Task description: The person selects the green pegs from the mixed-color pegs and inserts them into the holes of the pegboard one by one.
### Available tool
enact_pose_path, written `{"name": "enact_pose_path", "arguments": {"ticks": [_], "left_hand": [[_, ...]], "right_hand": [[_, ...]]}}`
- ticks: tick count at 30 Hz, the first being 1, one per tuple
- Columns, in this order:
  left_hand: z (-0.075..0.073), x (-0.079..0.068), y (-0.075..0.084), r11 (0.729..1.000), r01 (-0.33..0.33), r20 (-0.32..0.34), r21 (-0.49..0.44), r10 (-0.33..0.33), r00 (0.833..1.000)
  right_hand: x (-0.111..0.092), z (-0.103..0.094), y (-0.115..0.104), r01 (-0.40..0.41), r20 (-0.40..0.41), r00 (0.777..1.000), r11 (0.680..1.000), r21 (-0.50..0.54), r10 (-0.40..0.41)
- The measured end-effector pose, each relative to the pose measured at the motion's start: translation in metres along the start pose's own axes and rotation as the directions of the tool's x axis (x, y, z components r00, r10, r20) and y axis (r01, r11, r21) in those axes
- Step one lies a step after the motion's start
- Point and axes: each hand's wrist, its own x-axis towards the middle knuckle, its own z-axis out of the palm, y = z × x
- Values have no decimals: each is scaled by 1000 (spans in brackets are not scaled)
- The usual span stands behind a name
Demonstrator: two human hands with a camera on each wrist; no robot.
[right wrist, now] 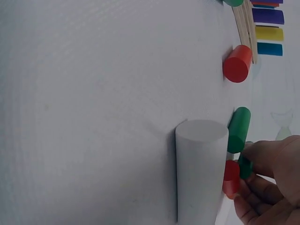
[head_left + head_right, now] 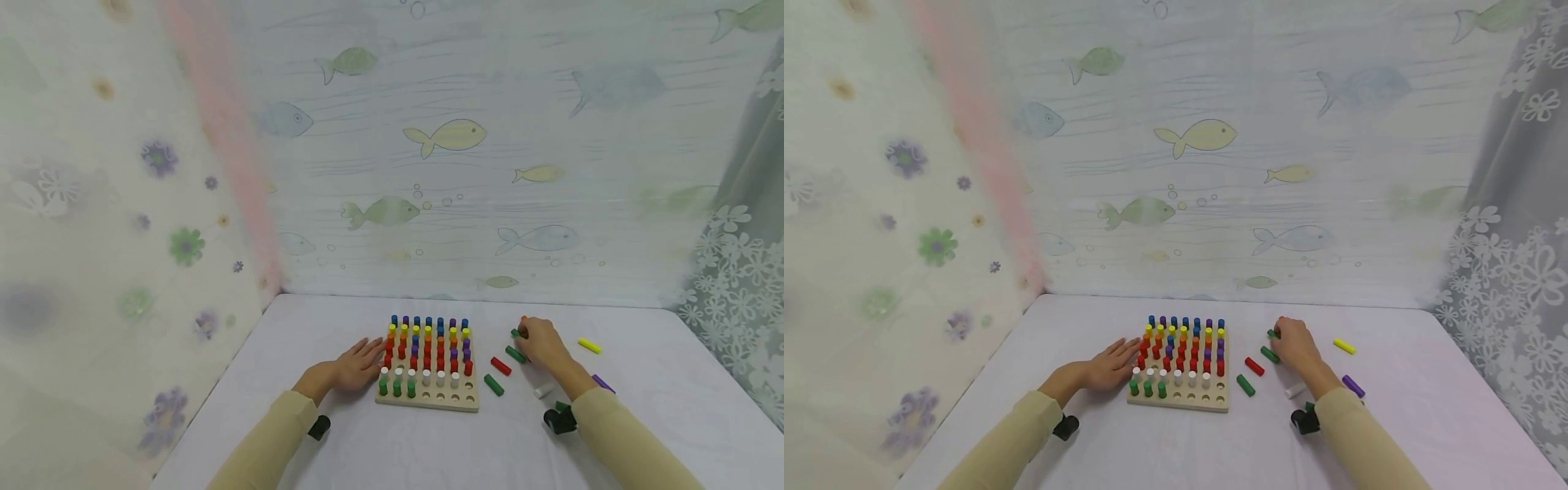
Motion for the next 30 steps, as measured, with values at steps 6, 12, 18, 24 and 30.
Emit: {"name": "enact_pose_path", "arguments": {"ticks": [6,12,18,24,30], "left_hand": [[-1,1,0,1000,5,1,-3,-5,1000],[-2,-1,0,1000,7,4,-2,-7,1000],[-1,-1,-1,1000,8,11,-12,-8,1000],[-3,-1,0,1000,12,1,-13,-12,1000],[0,2,-3,1000,6,3,-4,-6,1000]], "right_hand": [[-3,-3,-3,32,-45,999,999,25,-31],[-10,-7,-3,87,-105,991,994,58,-81],[-22,-14,0,97,-123,989,989,109,-83],[-30,-23,-4,113,-128,987,981,155,-93],[-42,-28,-12,144,-135,983,973,178,-121]]}}
